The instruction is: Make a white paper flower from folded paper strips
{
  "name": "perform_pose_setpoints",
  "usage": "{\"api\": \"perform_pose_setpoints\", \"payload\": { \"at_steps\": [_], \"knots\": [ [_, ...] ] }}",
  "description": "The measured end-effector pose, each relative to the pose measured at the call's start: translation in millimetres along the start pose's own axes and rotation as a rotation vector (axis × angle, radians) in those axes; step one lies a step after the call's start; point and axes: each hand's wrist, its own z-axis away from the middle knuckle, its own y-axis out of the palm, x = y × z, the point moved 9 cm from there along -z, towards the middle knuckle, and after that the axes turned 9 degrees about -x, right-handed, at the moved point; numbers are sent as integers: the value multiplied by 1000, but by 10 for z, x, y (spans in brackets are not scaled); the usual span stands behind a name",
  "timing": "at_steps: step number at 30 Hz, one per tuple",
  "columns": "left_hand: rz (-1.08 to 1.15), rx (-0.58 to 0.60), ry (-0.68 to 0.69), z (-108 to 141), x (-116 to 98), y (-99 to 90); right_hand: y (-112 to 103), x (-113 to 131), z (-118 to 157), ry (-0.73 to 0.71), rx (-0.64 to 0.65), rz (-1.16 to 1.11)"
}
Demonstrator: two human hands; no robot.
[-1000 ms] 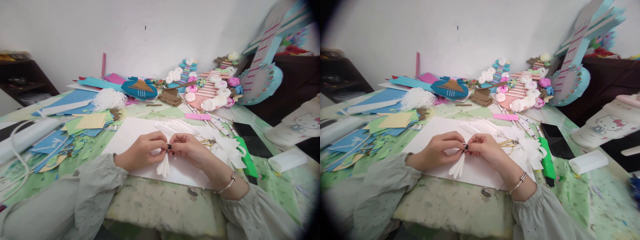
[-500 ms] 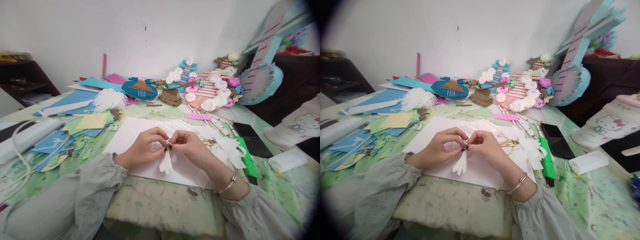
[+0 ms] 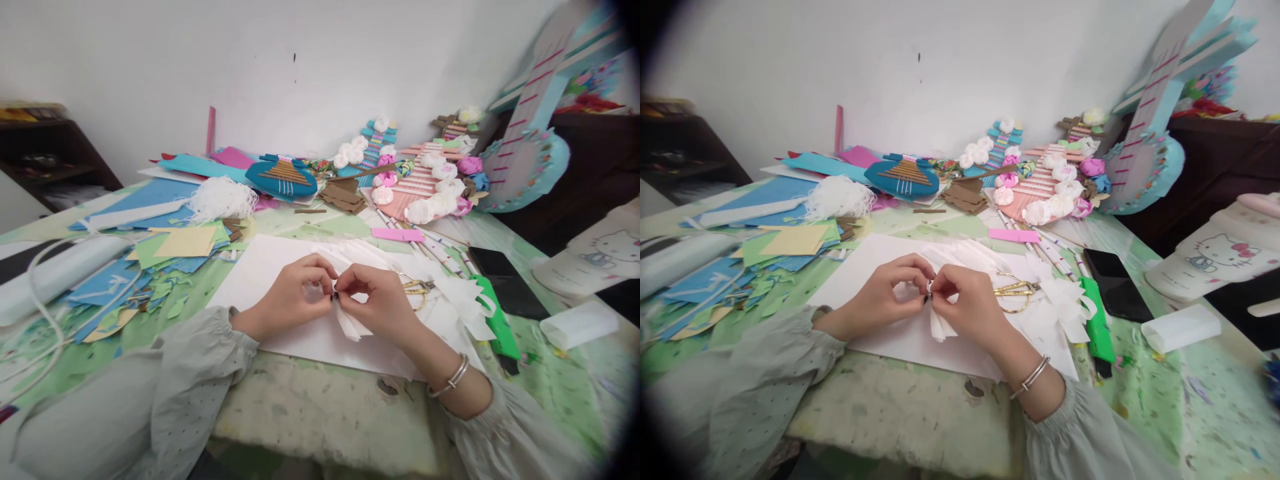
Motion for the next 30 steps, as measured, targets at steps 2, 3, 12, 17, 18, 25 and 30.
{"api": "perform_pose_setpoints", "payload": {
  "at_steps": [2, 3, 12, 17, 18, 25, 30],
  "knots": [
    [-6, 1, 4, -2, 2, -3, -8, 58, 14, -73, -7, 67],
    [-10, 6, 8, -4, 2, -2, -18, 73, 18, -93, -16, 88],
    [-59, -34, -1, -39, 18, -71, -57, 85, 15, -113, -63, 90],
    [-43, -28, -8, -34, 44, -45, -48, 85, 20, -120, -59, 81],
    [-33, -30, -11, -33, 50, -42, -47, 85, 20, -121, -57, 77],
    [-4, -52, -83, -31, 100, -56, -23, 75, 30, -127, -40, 86],
    [-5, -70, -69, -23, 85, -73, -28, 87, 24, -132, -54, 80]
  ]
}}
